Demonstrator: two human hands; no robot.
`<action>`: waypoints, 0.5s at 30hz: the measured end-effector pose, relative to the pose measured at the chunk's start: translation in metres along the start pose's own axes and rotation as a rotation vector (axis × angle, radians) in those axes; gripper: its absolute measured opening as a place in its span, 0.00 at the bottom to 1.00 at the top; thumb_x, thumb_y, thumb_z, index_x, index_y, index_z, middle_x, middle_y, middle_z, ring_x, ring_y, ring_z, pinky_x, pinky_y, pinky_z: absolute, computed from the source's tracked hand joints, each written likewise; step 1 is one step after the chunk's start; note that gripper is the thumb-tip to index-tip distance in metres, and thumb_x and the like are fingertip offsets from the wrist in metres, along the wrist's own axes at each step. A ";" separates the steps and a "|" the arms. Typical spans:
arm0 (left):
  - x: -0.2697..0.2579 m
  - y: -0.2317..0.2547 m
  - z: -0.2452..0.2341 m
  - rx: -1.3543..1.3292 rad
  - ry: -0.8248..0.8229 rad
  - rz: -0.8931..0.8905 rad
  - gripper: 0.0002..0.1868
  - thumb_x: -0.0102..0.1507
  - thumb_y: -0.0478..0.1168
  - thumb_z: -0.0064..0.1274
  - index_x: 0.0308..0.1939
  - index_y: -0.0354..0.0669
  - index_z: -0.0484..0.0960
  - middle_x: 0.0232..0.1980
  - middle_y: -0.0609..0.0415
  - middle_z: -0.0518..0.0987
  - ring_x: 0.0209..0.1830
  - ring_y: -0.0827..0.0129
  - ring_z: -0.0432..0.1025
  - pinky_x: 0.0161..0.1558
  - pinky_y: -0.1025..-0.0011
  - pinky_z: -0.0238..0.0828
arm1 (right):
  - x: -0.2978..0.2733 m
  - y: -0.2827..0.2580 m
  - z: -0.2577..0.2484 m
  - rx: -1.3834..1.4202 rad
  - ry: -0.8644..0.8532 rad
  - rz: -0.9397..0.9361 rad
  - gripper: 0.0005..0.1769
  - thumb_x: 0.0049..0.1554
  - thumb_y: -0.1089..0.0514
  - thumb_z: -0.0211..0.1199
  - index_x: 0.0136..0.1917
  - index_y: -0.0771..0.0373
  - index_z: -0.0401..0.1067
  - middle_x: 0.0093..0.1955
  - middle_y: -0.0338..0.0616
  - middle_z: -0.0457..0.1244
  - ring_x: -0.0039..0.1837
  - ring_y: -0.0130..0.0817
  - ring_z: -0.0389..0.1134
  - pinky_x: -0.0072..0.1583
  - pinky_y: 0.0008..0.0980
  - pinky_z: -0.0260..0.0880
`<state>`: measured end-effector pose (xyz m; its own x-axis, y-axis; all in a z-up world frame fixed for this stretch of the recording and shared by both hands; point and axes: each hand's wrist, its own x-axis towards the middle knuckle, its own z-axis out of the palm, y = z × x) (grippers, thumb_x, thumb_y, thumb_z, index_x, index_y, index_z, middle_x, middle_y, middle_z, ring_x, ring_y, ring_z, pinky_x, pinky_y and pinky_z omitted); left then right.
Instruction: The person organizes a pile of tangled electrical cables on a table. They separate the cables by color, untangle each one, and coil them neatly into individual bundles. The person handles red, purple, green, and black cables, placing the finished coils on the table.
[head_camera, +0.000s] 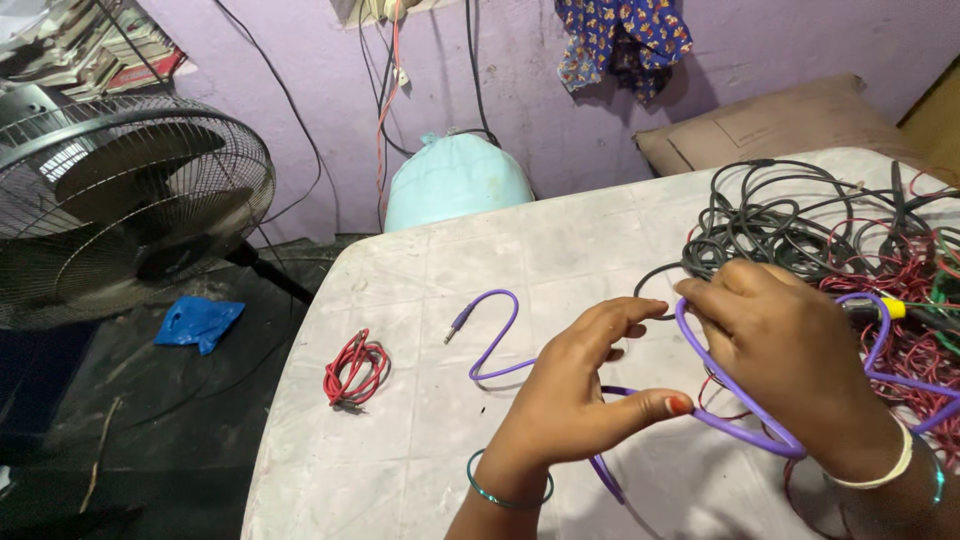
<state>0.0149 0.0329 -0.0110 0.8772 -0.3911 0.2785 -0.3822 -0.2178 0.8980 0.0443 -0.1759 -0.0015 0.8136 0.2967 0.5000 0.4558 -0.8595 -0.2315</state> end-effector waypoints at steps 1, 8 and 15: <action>0.001 -0.003 0.000 -0.063 -0.041 -0.007 0.45 0.56 0.59 0.66 0.71 0.40 0.73 0.70 0.46 0.75 0.66 0.58 0.74 0.61 0.62 0.75 | -0.001 -0.001 0.000 0.012 0.006 -0.013 0.12 0.50 0.60 0.66 0.49 0.58 0.79 0.38 0.45 0.64 0.45 0.46 0.68 0.47 0.43 0.69; 0.013 -0.032 0.009 -0.377 -0.103 -0.115 0.50 0.55 0.52 0.69 0.76 0.38 0.63 0.73 0.46 0.68 0.70 0.60 0.68 0.60 0.62 0.75 | -0.003 -0.007 -0.006 0.049 0.026 -0.093 0.14 0.49 0.64 0.63 0.50 0.61 0.77 0.41 0.45 0.65 0.46 0.46 0.68 0.48 0.43 0.69; 0.019 -0.074 0.044 -0.649 -0.153 -0.178 0.18 0.69 0.34 0.54 0.63 0.33 0.73 0.45 0.50 0.80 0.47 0.67 0.77 0.51 0.68 0.77 | -0.004 -0.008 -0.001 0.239 -0.048 0.001 0.11 0.49 0.62 0.62 0.47 0.61 0.77 0.39 0.46 0.66 0.42 0.47 0.69 0.45 0.42 0.69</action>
<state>0.0473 0.0024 -0.0875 0.8412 -0.5315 0.0990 0.0573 0.2697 0.9612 0.0372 -0.1706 -0.0002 0.8274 0.3206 0.4610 0.5231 -0.7386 -0.4252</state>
